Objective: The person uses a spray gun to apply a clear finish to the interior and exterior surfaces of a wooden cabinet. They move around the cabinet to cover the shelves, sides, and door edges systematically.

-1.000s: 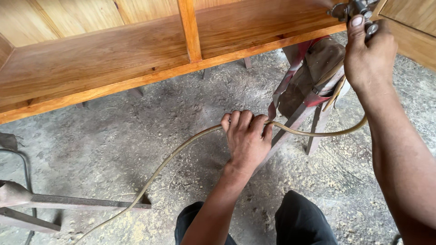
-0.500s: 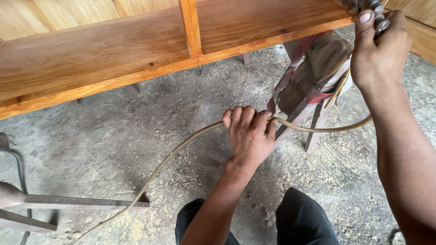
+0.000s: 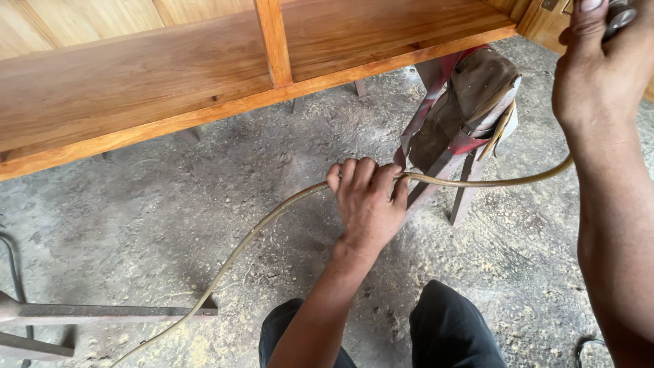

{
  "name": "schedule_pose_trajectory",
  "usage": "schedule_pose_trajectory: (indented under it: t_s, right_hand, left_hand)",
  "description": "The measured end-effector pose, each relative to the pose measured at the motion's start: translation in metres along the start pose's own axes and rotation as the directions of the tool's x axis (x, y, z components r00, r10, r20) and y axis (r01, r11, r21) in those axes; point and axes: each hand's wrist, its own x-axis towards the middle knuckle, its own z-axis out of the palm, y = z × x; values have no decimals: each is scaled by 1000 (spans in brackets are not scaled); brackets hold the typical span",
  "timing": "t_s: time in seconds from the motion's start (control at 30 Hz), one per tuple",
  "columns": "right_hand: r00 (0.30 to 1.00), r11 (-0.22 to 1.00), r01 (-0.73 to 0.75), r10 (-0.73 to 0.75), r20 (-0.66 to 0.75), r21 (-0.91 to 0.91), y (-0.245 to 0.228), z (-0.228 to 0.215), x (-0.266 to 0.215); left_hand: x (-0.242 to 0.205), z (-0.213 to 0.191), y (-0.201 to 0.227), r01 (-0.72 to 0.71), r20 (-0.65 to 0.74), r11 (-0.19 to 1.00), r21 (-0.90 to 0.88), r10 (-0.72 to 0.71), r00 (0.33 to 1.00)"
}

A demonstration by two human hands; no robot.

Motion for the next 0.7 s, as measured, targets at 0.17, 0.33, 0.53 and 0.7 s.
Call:
schedule_pose_trajectory:
  t_s: [0.17,0.33,0.53,0.7]
  right_hand:
    - [997,993,-54,59,51,-106,1,-11,-15]
    - [990,962,-80,107,92,-259,3,-16,-32]
    - [999,995,-39,39,-2,-89,16,-21,-28]
    - [1000,996,-17,15,-22,-82,18,-28,-39]
  left_hand:
    - [-1,5,0,3,9,1000,-14,-3,1000]
    - [-4,11,4,-20,36,999,-29,21,999]
    - [1,12,2,-10,8,1000,-29,10,1000]
    - [-1,8,0,13,16,1000,-15,-12,1000]
